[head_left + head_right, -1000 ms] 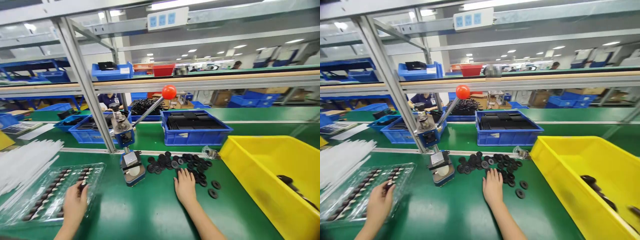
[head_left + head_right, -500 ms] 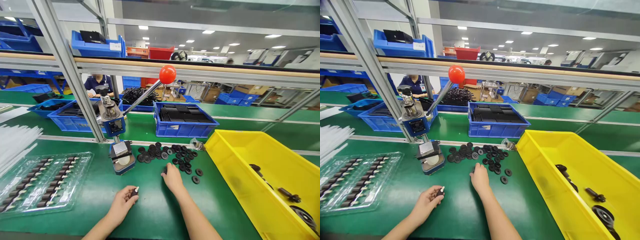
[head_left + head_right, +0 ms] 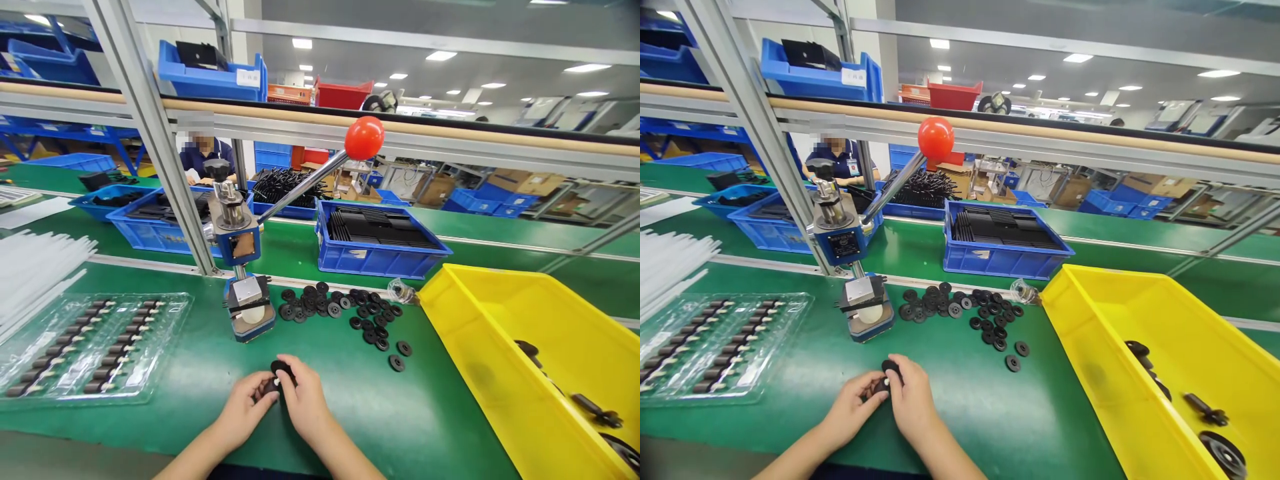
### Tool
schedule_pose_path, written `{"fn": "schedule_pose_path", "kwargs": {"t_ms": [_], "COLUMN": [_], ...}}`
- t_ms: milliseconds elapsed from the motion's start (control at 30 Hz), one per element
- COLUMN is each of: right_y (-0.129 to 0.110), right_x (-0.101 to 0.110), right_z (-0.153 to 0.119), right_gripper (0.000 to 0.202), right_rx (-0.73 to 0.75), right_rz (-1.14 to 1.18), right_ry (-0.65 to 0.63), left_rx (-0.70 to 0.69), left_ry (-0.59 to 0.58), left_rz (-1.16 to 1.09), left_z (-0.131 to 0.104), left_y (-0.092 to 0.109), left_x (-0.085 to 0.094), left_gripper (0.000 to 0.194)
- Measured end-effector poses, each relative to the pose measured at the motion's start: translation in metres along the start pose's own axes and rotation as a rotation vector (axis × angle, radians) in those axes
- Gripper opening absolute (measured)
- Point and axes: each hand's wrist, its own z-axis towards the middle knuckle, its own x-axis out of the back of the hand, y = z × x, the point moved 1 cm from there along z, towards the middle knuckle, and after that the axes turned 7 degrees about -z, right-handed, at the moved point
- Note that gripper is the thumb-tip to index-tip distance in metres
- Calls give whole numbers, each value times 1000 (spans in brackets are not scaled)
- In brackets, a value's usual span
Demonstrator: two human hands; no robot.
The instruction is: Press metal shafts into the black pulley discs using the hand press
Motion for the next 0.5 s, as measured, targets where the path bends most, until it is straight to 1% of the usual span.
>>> {"fn": "schedule_pose_path", "kwargs": {"t_ms": [67, 200, 367, 500], "right_y": [-2, 1, 4, 3], "right_x": [2, 0, -2, -3], "right_z": [-2, -7, -11, -13], "right_gripper": [29, 29, 30, 32], "right_rx": [62, 82, 105, 152], "right_rz": [-31, -37, -19, -13], "right_ry": [9, 19, 87, 74], "left_rx": [-7, -27, -10, -26], "left_ry": [-5, -34, -54, -52], "left_rz": [20, 33, -25, -51], "left_z": [-1, -2, -1, -1], "left_y": [3, 6, 3, 1], "left_x": [1, 3, 2, 1], "left_gripper": [33, 32, 34, 32]}}
